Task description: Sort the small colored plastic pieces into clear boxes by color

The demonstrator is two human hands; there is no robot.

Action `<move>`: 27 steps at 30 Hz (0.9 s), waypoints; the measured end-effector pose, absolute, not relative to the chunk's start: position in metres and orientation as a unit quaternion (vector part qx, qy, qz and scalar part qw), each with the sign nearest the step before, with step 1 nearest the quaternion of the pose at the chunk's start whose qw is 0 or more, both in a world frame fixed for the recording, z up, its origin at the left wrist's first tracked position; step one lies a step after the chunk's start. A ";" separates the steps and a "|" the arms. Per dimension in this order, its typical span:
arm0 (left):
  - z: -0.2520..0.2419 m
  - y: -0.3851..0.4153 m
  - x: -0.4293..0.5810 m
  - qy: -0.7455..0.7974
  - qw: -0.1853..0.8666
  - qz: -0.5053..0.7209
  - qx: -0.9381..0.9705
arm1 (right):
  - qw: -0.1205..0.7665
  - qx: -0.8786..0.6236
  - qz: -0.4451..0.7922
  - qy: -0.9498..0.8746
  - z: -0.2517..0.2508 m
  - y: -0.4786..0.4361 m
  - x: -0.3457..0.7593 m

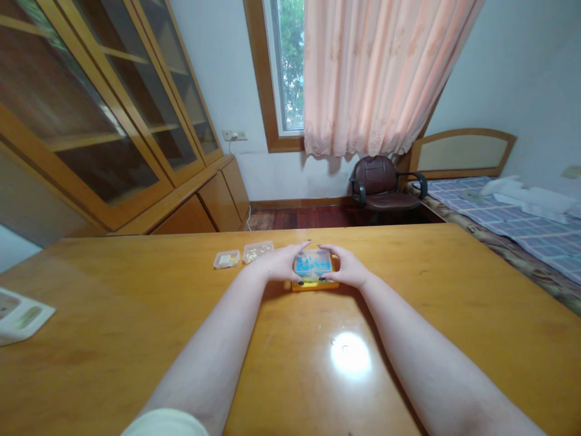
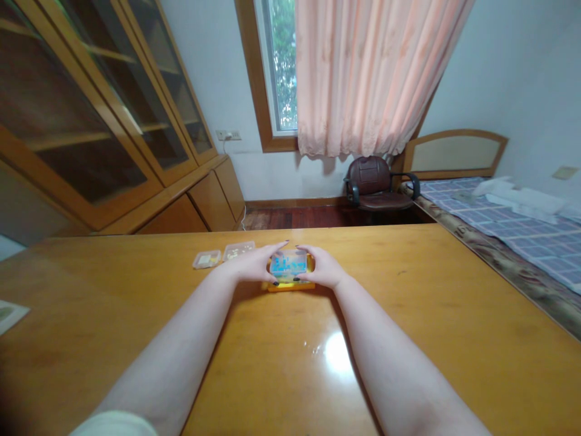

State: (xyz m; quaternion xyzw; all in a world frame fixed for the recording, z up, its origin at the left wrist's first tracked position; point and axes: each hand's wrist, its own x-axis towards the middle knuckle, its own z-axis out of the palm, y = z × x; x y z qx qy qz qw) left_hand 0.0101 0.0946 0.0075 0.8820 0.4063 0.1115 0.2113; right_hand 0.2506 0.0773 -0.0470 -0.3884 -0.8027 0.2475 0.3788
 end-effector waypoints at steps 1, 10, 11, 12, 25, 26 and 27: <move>0.007 0.095 0.010 0.408 0.207 0.114 0.882 | 0.375 -0.387 0.247 -0.805 -0.046 0.077 0.250; 0.000 0.092 0.019 0.436 0.167 0.106 0.878 | 0.363 -0.395 0.216 -0.816 -0.046 0.077 0.250; -0.001 0.091 0.020 0.441 0.164 0.098 0.877 | 0.363 -0.394 0.217 -0.816 -0.046 0.078 0.251; -0.001 0.090 0.022 0.444 0.163 0.092 0.876 | 0.362 -0.392 0.219 -0.817 -0.046 0.078 0.251; 0.003 0.131 -0.071 0.668 0.055 0.013 0.742 | 0.365 -0.401 0.244 -0.804 -0.050 0.078 0.251; 0.001 0.133 -0.077 0.694 0.044 -0.010 0.718 | 0.364 -0.402 0.243 -0.804 -0.050 0.078 0.251; -0.002 0.135 -0.081 0.709 0.036 -0.025 0.704 | 0.364 -0.403 0.242 -0.804 -0.050 0.078 0.251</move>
